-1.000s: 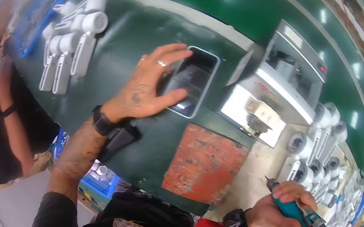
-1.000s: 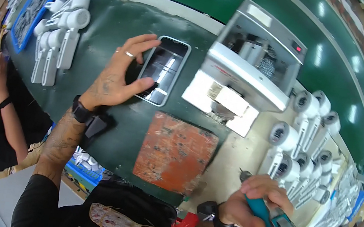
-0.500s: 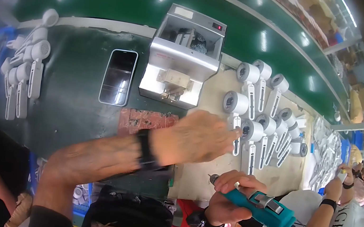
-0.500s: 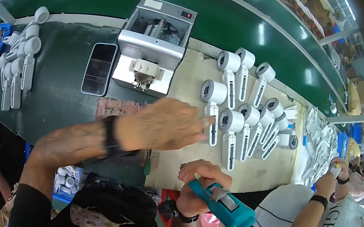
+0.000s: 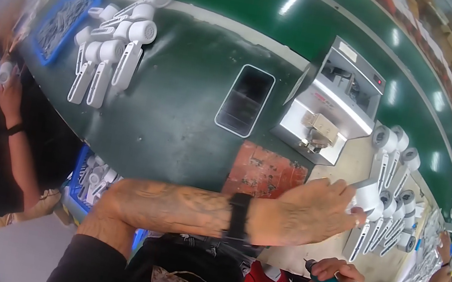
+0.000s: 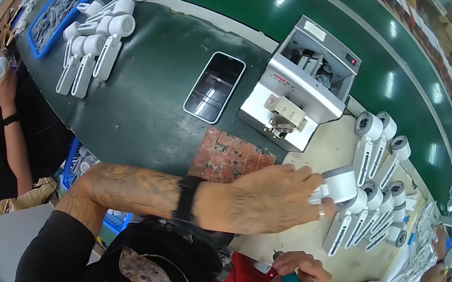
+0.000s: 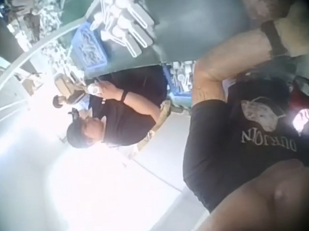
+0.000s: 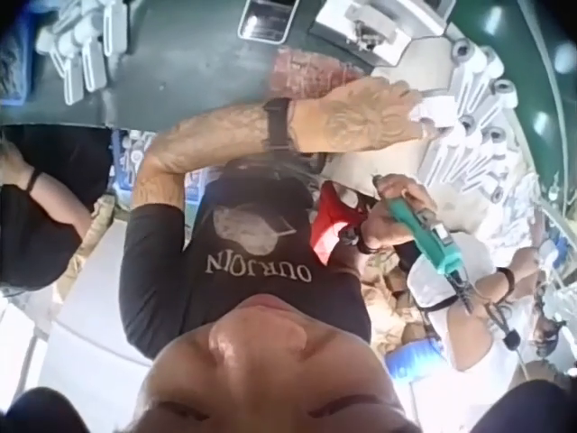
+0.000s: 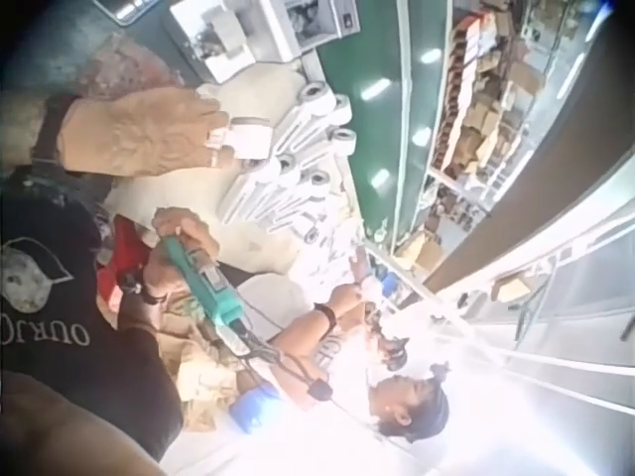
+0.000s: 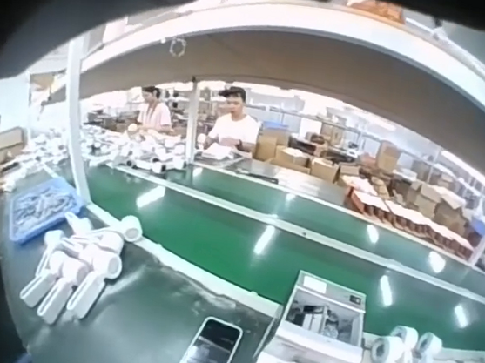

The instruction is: Assembling electronic components using a powered dispenser tool on an assembly line.

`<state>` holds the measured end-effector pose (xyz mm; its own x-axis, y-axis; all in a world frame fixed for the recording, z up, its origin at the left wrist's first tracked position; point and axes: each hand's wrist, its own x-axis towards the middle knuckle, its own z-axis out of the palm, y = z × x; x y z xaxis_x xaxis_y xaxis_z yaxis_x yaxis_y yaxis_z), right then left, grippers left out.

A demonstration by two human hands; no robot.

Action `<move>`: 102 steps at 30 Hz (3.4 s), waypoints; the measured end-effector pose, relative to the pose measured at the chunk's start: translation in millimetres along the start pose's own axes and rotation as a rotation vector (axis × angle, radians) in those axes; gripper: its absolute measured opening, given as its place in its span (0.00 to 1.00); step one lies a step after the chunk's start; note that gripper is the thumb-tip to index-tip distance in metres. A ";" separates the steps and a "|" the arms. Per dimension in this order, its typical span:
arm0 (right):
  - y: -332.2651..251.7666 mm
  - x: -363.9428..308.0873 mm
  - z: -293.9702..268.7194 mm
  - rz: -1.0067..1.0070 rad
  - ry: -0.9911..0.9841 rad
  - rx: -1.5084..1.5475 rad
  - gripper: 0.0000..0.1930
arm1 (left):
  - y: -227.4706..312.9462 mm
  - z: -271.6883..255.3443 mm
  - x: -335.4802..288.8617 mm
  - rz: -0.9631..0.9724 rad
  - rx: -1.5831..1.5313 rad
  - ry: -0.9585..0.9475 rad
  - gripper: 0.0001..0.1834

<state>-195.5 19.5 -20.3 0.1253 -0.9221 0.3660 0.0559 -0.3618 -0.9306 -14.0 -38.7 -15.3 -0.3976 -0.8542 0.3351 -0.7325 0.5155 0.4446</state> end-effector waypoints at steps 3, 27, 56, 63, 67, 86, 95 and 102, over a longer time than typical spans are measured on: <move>2.0 5.1 8.9 0.030 -0.052 0.048 0.36 | -18.4 -7.4 -38.3 0.097 0.123 0.150 0.18; 6.9 114.0 91.2 -0.066 0.041 0.308 0.34 | -72.3 -13.0 -63.1 -0.102 -0.312 0.102 0.16; 23.2 104.3 105.8 0.086 -0.072 0.151 0.38 | -80.6 -4.0 -77.7 -0.090 -0.180 0.172 0.23; 41.7 98.5 110.9 0.033 -0.065 0.120 0.33 | -80.5 -1.4 -79.8 -0.115 -0.179 0.125 0.20; 42.1 98.7 110.2 0.010 -0.068 0.141 0.31 | -79.6 -0.7 -77.4 -0.072 -0.184 0.161 0.19; 45.8 147.4 144.8 -0.127 -0.034 0.189 0.27 | -80.7 -7.0 -84.1 -0.071 -0.174 0.138 0.21; 44.3 135.4 138.0 -0.059 -0.150 0.125 0.25 | -79.8 -8.0 -80.9 -0.042 -0.168 0.181 0.19; 11.1 94.5 103.0 -0.083 -0.082 0.190 0.32 | -79.1 -7.9 -79.7 -0.054 -0.186 0.180 0.14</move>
<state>-81.0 -57.6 4.5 0.1916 -0.8732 0.4480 0.2538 -0.3969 -0.8821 79.9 -10.9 -70.6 -0.2438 -0.8635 0.4415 -0.6292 0.4873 0.6055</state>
